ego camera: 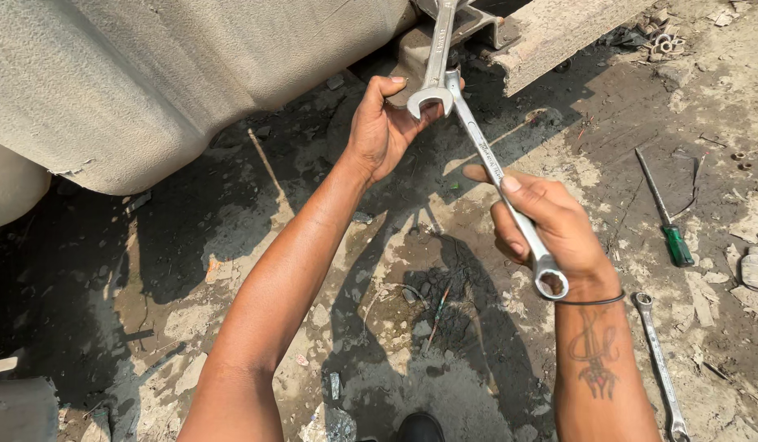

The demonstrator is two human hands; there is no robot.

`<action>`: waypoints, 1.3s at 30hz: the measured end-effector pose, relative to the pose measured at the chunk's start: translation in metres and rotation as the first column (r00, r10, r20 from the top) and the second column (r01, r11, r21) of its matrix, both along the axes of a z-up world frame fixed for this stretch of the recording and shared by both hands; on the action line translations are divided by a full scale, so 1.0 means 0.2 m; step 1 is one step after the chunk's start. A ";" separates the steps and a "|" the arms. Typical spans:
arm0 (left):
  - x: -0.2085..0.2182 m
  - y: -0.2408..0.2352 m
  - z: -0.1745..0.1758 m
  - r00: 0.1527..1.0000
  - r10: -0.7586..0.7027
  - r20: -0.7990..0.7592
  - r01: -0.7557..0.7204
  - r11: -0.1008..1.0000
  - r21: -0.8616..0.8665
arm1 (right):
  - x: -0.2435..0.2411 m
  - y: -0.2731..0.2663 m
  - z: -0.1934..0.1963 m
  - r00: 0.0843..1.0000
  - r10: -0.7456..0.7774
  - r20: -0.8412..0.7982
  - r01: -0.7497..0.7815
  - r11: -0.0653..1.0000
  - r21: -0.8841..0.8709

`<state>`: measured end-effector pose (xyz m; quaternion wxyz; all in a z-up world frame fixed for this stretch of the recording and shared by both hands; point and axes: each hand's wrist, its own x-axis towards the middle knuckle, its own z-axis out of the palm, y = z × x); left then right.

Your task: The person uses two wrenches to tighten a bolt on a metal bracket attached to a large cylindrical tank. They repeatedly reposition the wrenches and apply force to secure the fastener.

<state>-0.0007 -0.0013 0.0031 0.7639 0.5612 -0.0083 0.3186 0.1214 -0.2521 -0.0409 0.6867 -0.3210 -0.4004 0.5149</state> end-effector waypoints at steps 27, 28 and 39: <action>0.03 0.06 -0.02 0.977 -0.201 0.068 0.205 0.977 -0.055 | -0.56 0.50 0.03 0.983 -0.116 0.143 0.115 0.993 0.015; 0.03 0.06 -0.01 0.977 -0.200 0.075 0.201 0.980 0.002 | -0.53 0.51 0.02 0.985 -0.101 0.139 0.102 0.995 0.005; -0.01 0.03 0.01 0.999 -0.040 0.002 0.040 0.999 0.018 | -0.09 0.08 0.04 0.986 -0.099 0.135 0.109 0.991 -0.071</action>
